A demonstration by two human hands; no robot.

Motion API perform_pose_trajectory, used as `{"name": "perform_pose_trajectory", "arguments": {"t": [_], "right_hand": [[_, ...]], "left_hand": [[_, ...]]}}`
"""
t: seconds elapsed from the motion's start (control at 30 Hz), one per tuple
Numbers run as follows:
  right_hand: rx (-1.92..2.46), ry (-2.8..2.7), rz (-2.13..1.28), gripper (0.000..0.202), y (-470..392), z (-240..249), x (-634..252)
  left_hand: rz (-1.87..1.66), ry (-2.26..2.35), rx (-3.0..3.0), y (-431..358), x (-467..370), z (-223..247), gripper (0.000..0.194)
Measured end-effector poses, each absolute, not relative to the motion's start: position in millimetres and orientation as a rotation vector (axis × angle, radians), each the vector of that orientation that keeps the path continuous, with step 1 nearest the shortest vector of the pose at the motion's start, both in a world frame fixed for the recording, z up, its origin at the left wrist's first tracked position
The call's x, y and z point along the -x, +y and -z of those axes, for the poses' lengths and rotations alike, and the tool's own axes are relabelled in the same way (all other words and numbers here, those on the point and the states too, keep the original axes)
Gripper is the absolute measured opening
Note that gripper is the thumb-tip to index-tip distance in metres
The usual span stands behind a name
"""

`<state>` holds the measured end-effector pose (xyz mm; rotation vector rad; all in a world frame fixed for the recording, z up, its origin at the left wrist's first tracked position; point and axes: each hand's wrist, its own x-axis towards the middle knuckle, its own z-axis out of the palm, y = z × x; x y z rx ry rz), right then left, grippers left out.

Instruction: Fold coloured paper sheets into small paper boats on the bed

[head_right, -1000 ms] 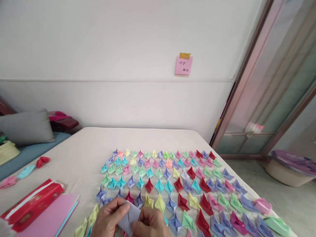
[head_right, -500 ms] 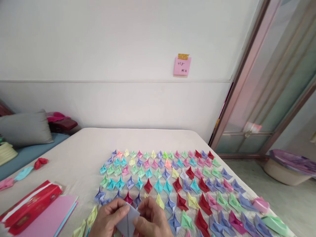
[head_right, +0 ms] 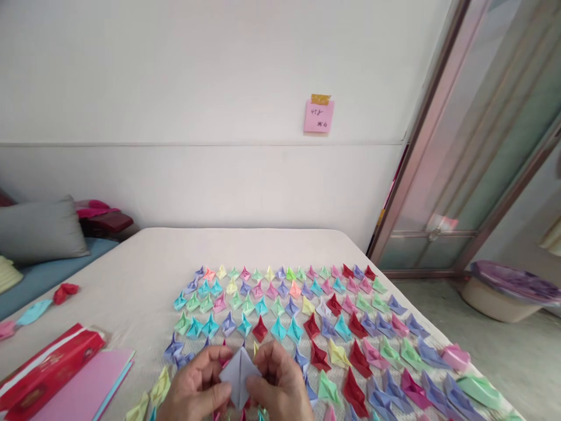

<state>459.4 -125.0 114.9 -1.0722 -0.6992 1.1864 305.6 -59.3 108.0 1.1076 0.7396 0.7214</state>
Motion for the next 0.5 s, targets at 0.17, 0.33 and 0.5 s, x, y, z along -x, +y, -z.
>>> {"name": "perform_pose_trajectory", "arguments": {"t": [0.17, 0.33, 0.5], "right_hand": [[0.997, -0.739, -1.194, 0.031, -127.8, -119.5, -458.3], [1.013, -0.749, -1.209, 0.034, -129.6, -123.5, -460.3], [1.039, -0.752, -1.220, 0.028, -129.3, -123.7, -462.0]], "left_hand": [[-0.807, 0.662, -1.112, -64.4, -304.6, -107.0, 0.036], [-0.917, 0.695, -1.214, -65.7, -301.8, -98.8, 0.029], [-0.906, 0.685, -1.260, -64.4, -300.6, -93.3, 0.027]]}}
